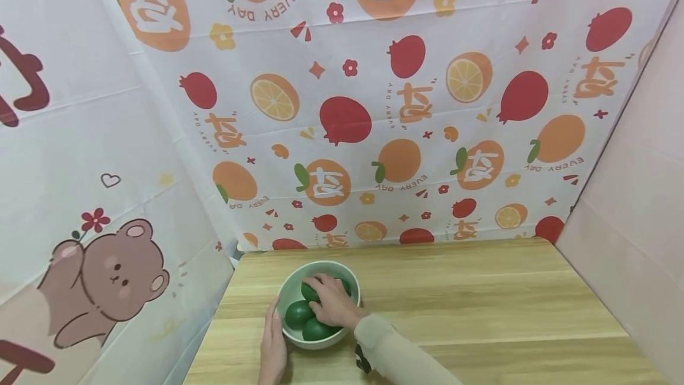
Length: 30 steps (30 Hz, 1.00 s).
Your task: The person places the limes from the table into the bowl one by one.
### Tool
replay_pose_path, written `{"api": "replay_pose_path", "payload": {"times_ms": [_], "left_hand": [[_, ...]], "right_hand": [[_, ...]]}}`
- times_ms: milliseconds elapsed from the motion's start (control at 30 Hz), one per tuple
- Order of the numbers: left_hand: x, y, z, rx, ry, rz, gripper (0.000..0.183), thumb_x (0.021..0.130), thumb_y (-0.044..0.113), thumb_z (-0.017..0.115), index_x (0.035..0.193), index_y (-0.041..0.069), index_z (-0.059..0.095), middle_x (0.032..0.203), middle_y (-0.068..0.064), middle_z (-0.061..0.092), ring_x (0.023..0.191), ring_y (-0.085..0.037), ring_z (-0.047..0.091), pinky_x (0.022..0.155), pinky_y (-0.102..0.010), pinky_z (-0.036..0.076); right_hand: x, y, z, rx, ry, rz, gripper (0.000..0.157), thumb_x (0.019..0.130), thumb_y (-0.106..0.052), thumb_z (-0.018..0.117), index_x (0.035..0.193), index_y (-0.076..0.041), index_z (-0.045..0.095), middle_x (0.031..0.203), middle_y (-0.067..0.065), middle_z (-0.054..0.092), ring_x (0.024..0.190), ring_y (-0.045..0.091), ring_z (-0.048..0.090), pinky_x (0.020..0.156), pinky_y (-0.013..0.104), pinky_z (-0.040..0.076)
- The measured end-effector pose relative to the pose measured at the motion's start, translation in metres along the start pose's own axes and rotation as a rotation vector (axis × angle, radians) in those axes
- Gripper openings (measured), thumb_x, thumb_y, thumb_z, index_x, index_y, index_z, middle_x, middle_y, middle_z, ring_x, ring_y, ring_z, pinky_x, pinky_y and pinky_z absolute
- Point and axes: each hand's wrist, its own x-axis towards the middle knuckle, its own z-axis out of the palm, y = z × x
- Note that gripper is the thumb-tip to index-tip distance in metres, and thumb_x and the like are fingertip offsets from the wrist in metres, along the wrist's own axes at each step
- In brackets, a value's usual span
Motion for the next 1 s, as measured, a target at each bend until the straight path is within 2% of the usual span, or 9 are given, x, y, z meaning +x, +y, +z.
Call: {"api": "replay_pose_path", "payload": {"times_ms": [267, 567, 1000], "left_hand": [[-0.0005, 0.0022, 0.0011, 0.008, 0.008, 0.012, 0.060, 0.108, 0.057, 0.011, 0.163, 0.036, 0.015, 0.170, -0.017, 0.021, 0.152, -0.051, 0.024, 0.120, -0.074, 0.023], [0.0026, 0.0001, 0.0015, 0.004, -0.003, -0.002, 0.062, 0.106, 0.061, 0.009, 0.163, 0.038, 0.012, 0.171, -0.016, 0.018, 0.153, -0.050, 0.023, 0.119, -0.074, 0.024], [0.0006, 0.0030, -0.0027, 0.008, -0.023, -0.016, 0.066, 0.105, 0.061, 0.007, 0.164, 0.033, 0.010, 0.172, -0.015, 0.014, 0.155, -0.049, 0.019, 0.122, -0.072, 0.020]], "right_hand": [[-0.0024, -0.0019, 0.0004, -0.068, 0.021, -0.015, 0.059, 0.100, -0.029, 0.060, 0.155, -0.030, 0.040, 0.159, 0.009, 0.044, 0.146, 0.026, 0.046, 0.121, 0.048, 0.042], [-0.0011, 0.0008, 0.0072, -0.158, 0.017, -0.014, 0.061, 0.103, -0.034, 0.054, 0.159, -0.030, 0.032, 0.163, 0.010, 0.038, 0.149, 0.027, 0.042, 0.123, 0.047, 0.040], [-0.0048, -0.0047, 0.0045, -0.156, 0.011, -0.030, 0.063, 0.102, -0.029, 0.054, 0.161, -0.025, 0.030, 0.164, 0.014, 0.035, 0.152, 0.028, 0.038, 0.125, 0.048, 0.037]]}}
